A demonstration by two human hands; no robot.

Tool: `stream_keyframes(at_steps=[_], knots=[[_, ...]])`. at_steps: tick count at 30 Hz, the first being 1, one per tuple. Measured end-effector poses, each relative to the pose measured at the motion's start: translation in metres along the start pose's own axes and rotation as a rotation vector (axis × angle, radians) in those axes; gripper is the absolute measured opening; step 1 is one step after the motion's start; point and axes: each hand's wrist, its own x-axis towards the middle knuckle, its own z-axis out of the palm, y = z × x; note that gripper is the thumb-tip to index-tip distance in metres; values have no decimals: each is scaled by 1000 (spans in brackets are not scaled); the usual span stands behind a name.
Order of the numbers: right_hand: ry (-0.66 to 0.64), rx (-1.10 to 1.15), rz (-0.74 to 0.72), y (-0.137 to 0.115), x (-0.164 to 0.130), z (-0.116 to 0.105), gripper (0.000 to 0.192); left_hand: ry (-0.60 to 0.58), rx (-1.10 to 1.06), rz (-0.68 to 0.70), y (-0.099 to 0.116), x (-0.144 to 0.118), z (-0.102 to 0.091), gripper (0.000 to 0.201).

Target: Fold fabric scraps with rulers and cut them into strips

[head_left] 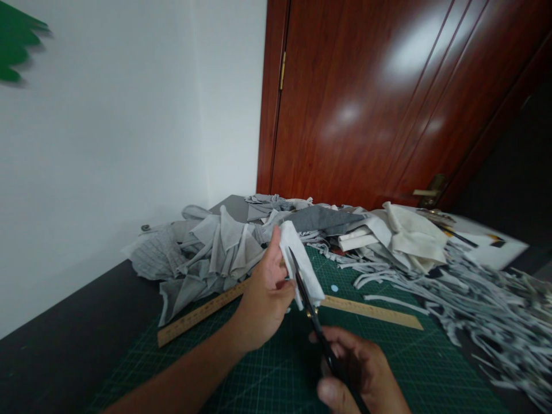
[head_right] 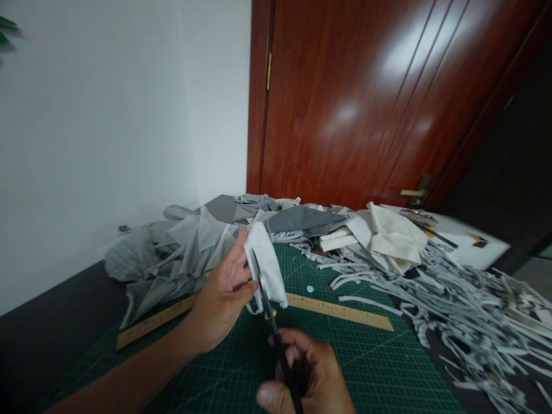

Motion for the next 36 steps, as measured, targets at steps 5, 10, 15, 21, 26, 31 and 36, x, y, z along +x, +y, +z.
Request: stream_keyframes(at_steps=[5, 10, 15, 21, 26, 31, 36], knots=[[-4, -20, -16, -1, 1, 0, 65, 27, -26, -19, 1, 0, 0, 108], [5, -21, -35, 0, 0, 0, 68, 24, -30, -6, 4, 0, 3, 105], [21, -30, -54, 5, 0, 1, 67, 22, -37, -7, 2, 1, 2, 105], [47, -31, -65, 6, 0, 1, 66, 4, -61, -8, 3, 0, 2, 106], [-6, -28, -41, -1, 1, 1, 61, 8, -52, -3, 5, 1, 2, 108], [32, -26, -58, 6, 0, 0, 65, 12, -48, 40, 7, 3, 1, 113], [73, -49, -46, 12, 0, 1, 66, 9, -33, 44, 5, 3, 0, 115]])
